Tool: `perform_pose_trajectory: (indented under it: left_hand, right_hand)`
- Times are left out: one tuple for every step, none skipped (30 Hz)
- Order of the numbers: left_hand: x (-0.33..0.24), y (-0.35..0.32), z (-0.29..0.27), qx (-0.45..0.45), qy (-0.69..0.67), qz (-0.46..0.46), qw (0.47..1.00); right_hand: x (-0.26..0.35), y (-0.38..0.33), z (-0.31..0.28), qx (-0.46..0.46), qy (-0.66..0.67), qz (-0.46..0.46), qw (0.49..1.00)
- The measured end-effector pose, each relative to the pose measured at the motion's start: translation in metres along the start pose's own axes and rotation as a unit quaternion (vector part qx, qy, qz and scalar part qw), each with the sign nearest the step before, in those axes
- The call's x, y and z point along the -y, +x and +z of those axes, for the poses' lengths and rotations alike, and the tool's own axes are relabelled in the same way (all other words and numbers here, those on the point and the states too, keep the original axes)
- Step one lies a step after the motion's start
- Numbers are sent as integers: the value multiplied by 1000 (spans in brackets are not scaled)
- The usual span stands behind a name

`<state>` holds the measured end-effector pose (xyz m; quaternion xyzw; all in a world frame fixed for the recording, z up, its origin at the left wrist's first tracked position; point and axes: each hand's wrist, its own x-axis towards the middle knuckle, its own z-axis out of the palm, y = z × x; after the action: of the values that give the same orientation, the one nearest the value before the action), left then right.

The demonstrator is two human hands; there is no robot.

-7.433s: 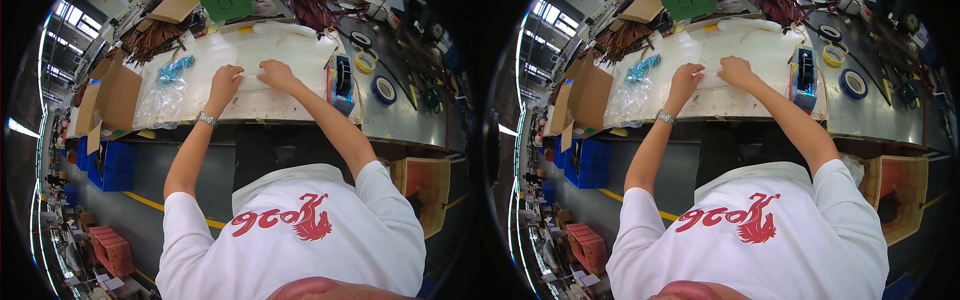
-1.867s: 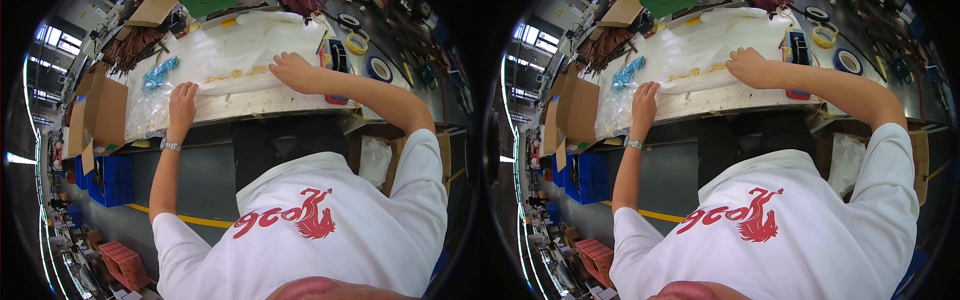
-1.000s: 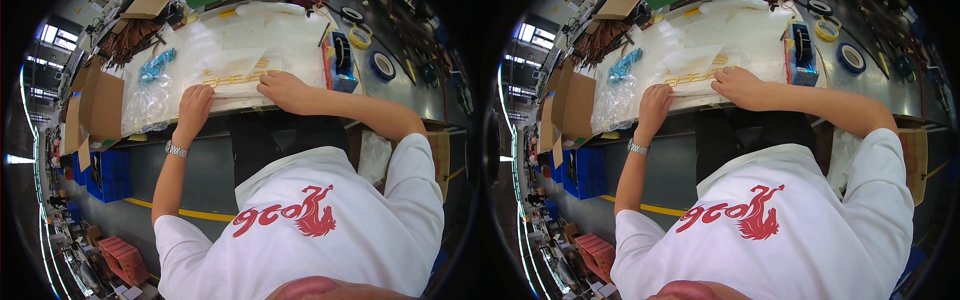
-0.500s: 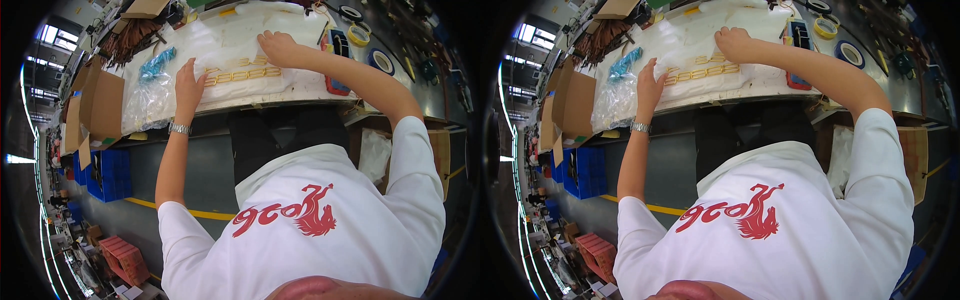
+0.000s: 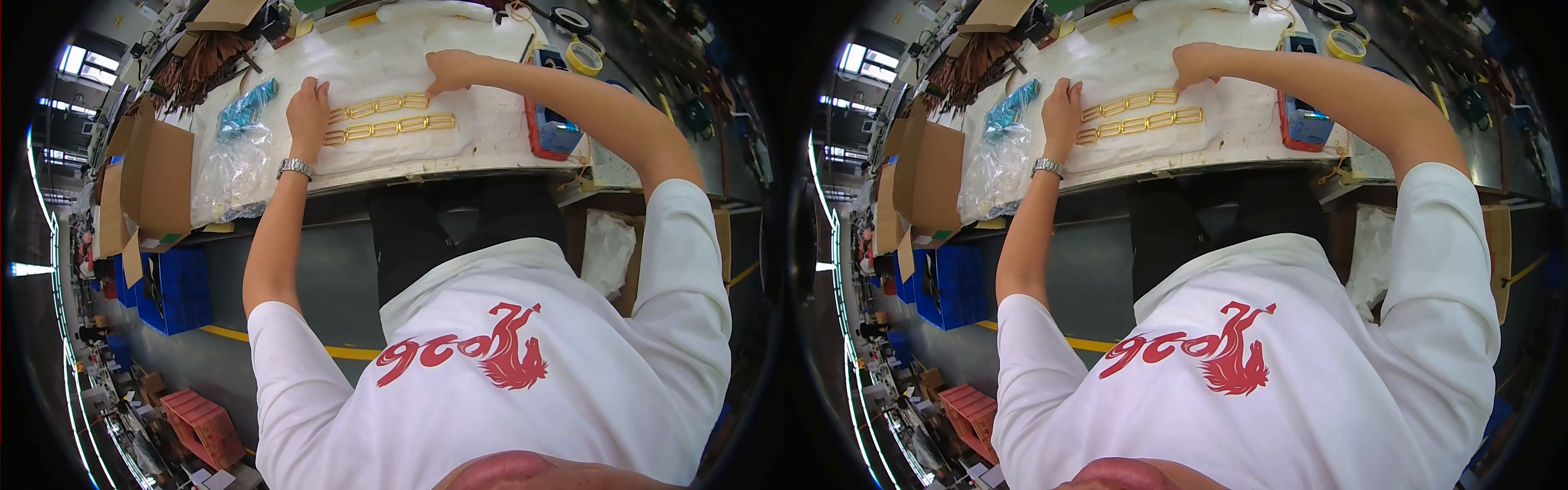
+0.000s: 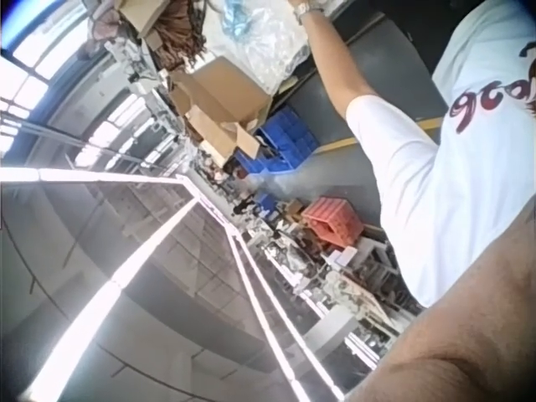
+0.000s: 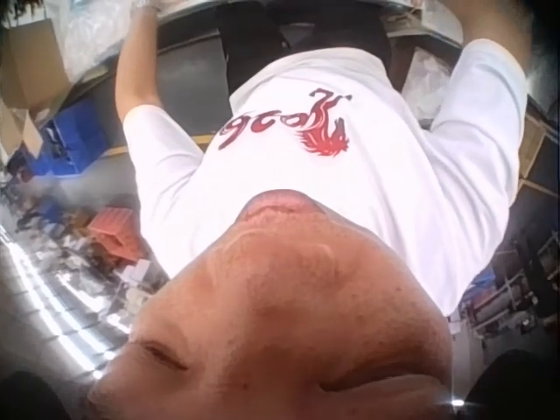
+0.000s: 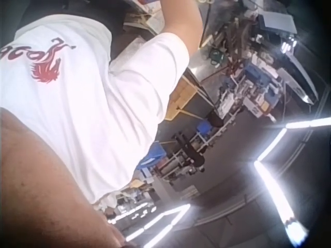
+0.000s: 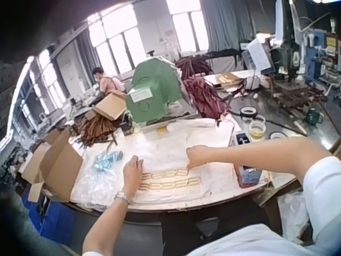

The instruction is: Wrapping gold-colored metal buckles with blue protective tape at a workbench.

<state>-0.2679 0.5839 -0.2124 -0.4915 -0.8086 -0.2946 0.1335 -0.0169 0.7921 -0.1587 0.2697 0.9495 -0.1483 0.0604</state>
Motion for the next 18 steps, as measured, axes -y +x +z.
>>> perform_pose_trajectory:
  left_hand:
    - [2,-2,-3,9,-3,1,1000]
    - [-3,2,-2,9,-5,7,1000]
    - [-15,12,3,27,-15,45,999]
    - [-21,16,6,45,-21,74,996]
    - [-12,13,4,45,-18,69,996]
    - [-4,9,2,49,16,105,993]
    - [2,6,0,54,50,142,987]
    - [6,5,0,54,51,140,987]
    - [10,4,0,45,56,132,989]
    - [13,3,0,36,61,124,990]
    - [7,6,1,36,59,125,990]
    - [1,8,2,54,77,101,990]
    - [-4,10,3,71,95,77,990]
    - [0,11,6,70,95,75,990]
    - [6,13,11,40,115,110,987]
    - [14,17,15,9,134,144,980]
    - [15,26,21,10,131,147,980]
    - [13,36,25,2,134,146,980]
  right_hand:
    - [5,-1,-5,99,43,31,994]
    - [-5,7,-1,95,44,36,994]
    - [-31,20,7,76,5,26,997]
    - [-46,26,13,64,-34,10,997]
    - [-39,27,13,67,-35,4,997]
    - [-32,26,13,65,9,24,998]
    - [-27,25,12,63,54,46,996]
    - [-25,23,11,64,54,43,996]
    - [-22,20,10,39,119,37,991]
    - [-20,18,9,14,183,31,982]
    - [-23,16,8,13,183,33,982]
    - [-25,15,7,16,160,19,987]
    - [-27,14,6,19,136,4,990]
    - [-26,16,5,20,135,2,991]
    - [-25,19,5,11,126,-1,992]
    - [-24,22,6,4,117,-4,993]
    - [-31,29,10,3,117,0,993]
    - [-40,37,11,-18,102,-7,995]
